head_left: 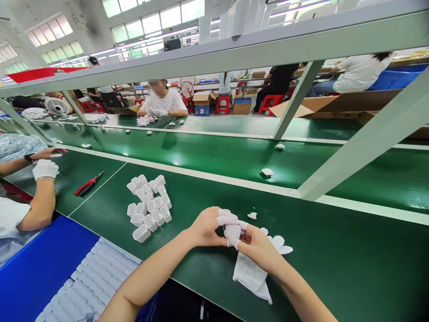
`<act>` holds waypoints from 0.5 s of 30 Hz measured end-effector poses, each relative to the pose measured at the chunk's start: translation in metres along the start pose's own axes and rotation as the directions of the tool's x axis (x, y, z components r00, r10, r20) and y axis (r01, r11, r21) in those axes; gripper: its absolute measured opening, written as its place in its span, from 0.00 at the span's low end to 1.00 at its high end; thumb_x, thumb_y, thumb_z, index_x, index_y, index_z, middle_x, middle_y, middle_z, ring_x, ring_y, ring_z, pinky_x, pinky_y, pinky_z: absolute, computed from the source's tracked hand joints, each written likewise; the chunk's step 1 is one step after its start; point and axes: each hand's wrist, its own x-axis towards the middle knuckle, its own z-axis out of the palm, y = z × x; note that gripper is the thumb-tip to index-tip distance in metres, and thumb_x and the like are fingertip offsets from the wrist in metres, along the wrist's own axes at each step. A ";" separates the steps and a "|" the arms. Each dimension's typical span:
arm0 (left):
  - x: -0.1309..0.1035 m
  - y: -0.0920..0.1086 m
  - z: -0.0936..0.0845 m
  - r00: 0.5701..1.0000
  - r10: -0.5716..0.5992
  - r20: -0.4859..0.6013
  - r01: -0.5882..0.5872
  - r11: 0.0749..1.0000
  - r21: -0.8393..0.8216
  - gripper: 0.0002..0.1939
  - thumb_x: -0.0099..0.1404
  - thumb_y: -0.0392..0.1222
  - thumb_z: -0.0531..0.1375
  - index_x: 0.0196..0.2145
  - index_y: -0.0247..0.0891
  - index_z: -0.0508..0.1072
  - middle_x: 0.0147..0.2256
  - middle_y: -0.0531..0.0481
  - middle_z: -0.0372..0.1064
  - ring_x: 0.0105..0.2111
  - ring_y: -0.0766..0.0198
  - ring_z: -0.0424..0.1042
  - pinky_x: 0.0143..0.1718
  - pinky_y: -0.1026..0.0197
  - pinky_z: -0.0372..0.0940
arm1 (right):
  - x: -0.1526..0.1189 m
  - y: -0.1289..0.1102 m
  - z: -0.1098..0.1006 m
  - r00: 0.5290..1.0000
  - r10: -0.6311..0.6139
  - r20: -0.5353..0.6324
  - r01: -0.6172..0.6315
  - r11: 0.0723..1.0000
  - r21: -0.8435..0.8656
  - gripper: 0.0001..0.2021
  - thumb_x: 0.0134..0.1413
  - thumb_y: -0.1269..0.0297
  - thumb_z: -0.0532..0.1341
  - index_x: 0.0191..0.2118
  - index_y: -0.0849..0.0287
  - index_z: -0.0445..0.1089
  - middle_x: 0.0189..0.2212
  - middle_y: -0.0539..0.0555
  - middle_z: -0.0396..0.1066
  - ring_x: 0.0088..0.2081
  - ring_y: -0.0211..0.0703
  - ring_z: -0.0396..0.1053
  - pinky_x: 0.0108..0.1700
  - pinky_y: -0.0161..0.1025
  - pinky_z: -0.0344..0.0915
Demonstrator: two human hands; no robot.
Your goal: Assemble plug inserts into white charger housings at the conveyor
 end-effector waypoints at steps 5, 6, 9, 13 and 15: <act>0.001 0.000 -0.002 1.000 -0.020 -0.002 0.020 0.999 -0.039 0.24 0.53 0.53 0.65 0.45 0.41 0.72 0.42 0.44 0.75 0.42 0.57 0.75 0.44 0.55 0.68 | 0.003 0.002 0.007 0.999 0.007 -0.047 -0.008 1.000 -0.009 0.16 0.48 0.62 0.64 0.44 0.60 0.74 0.34 0.54 0.75 0.41 0.53 0.72 0.46 0.46 0.68; 0.002 0.000 -0.003 1.000 -0.026 -0.009 0.025 0.998 -0.052 0.24 0.53 0.53 0.65 0.45 0.41 0.72 0.42 0.44 0.76 0.42 0.57 0.75 0.43 0.55 0.69 | 0.004 0.001 0.009 0.997 0.005 -0.079 -0.005 1.000 0.006 0.16 0.48 0.60 0.64 0.44 0.60 0.74 0.34 0.55 0.75 0.41 0.53 0.72 0.47 0.47 0.68; 0.004 0.001 -0.006 0.999 -0.030 -0.032 0.028 0.998 -0.059 0.23 0.52 0.52 0.65 0.44 0.40 0.73 0.42 0.45 0.76 0.42 0.57 0.75 0.44 0.56 0.69 | 0.005 -0.001 0.013 0.993 -0.022 -0.114 0.026 0.999 0.033 0.18 0.47 0.55 0.67 0.43 0.60 0.75 0.36 0.56 0.76 0.42 0.56 0.72 0.49 0.49 0.67; 0.002 -0.001 -0.001 0.996 -0.049 0.069 0.051 0.998 -0.029 0.24 0.51 0.52 0.66 0.45 0.40 0.73 0.44 0.46 0.76 0.45 0.58 0.75 0.48 0.57 0.67 | 0.006 0.005 0.009 0.991 -0.030 -0.127 0.023 0.998 -0.060 0.19 0.44 0.52 0.68 0.39 0.59 0.77 0.37 0.59 0.77 0.43 0.61 0.72 0.49 0.53 0.68; 0.002 -0.004 0.002 0.982 -0.106 0.159 0.108 0.994 -0.004 0.26 0.50 0.52 0.68 0.46 0.41 0.73 0.46 0.48 0.75 0.48 0.58 0.74 0.52 0.59 0.66 | 0.008 0.011 0.003 0.991 -0.026 -0.134 0.006 0.988 -0.151 0.20 0.39 0.48 0.69 0.37 0.56 0.78 0.35 0.60 0.77 0.41 0.64 0.73 0.47 0.54 0.70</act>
